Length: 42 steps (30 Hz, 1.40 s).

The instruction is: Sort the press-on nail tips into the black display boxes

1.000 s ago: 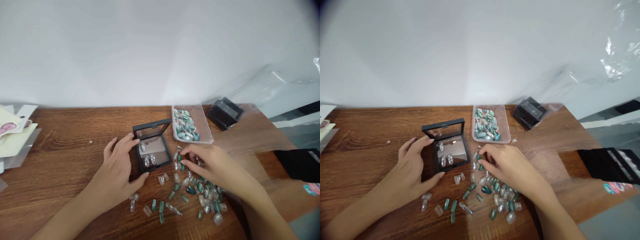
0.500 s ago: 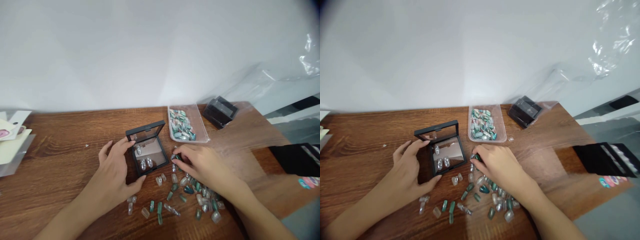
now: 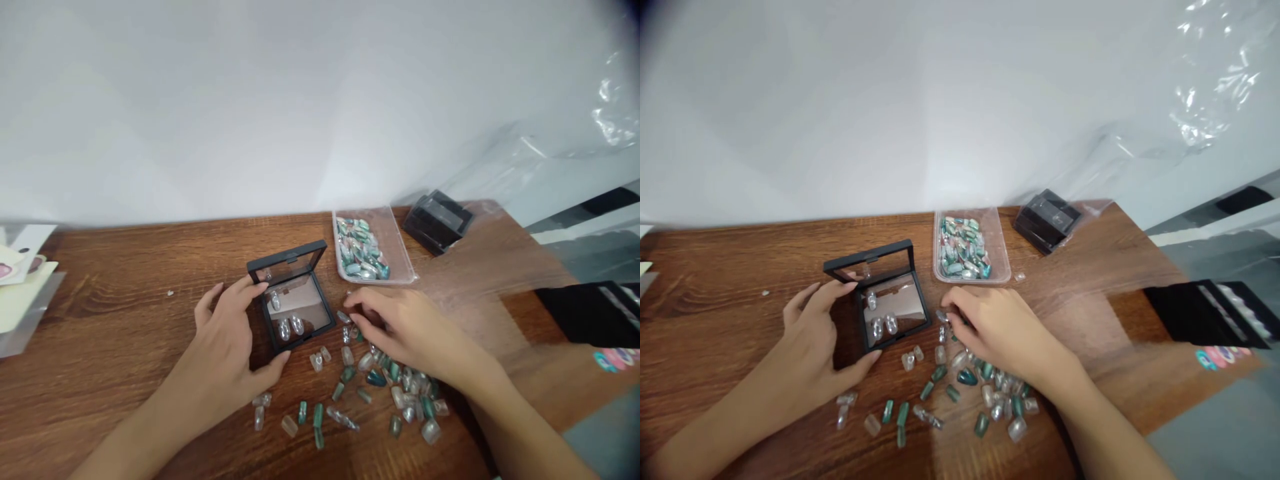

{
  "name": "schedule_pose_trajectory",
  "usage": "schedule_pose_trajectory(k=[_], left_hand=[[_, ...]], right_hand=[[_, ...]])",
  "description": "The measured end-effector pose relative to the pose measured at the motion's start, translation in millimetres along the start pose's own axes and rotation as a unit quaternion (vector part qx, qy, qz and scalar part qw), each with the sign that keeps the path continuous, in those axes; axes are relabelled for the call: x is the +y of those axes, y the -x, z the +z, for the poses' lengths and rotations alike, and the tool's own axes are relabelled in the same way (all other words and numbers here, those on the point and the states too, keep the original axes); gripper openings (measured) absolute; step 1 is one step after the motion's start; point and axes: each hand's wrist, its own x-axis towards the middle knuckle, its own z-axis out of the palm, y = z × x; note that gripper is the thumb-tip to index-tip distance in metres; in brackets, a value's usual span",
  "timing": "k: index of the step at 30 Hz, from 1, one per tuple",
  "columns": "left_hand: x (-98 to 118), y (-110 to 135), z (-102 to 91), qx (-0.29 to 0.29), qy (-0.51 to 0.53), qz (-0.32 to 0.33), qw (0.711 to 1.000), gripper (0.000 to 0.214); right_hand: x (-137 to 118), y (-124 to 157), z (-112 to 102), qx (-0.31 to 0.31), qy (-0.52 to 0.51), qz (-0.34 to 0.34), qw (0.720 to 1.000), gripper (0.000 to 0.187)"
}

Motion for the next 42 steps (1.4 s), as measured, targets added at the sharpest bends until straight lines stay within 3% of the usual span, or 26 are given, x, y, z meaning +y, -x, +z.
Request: schedule_pose_trajectory(k=[3,7,14,24,28,34,42], left_hand=[[-0.1,-0.1,-0.2,0.004,0.005,-0.002,1.000,0.076],[-0.3,-0.2,-0.2,0.002,0.000,0.001,1.000,0.077],[-0.4,-0.3,0.1,0.003,0.005,0.000,1.000,0.078],[-1.0,-0.1,-0.9,0.007,0.009,-0.008,1.000,0.074],[-1.7,0.8,0.8,0.011,0.004,-0.003,1.000,0.072],[-2.8,0.7,1.8,0.007,-0.018,0.009,1.000,0.071],[-3.7,0.9,1.9,0.008,-0.017,0.010,1.000,0.070]], right_hand=[[3.7,-0.2,-2.3,-0.017,-0.008,-0.039,0.999,0.030],[5.3,-2.0,-0.9,-0.038,-0.006,-0.051,0.998,0.024],[4.7,-2.6,-0.7,-0.022,0.002,-0.035,0.999,0.010],[7.2,3.0,-9.4,-0.065,-0.024,0.011,0.998,0.008],[6.5,2.1,-6.4,-0.062,-0.028,-0.008,0.998,0.006],[5.5,1.8,-7.7,-0.081,-0.033,-0.050,0.995,0.019],[5.8,2.8,-10.9,-0.046,-0.017,-0.013,0.999,0.015]])
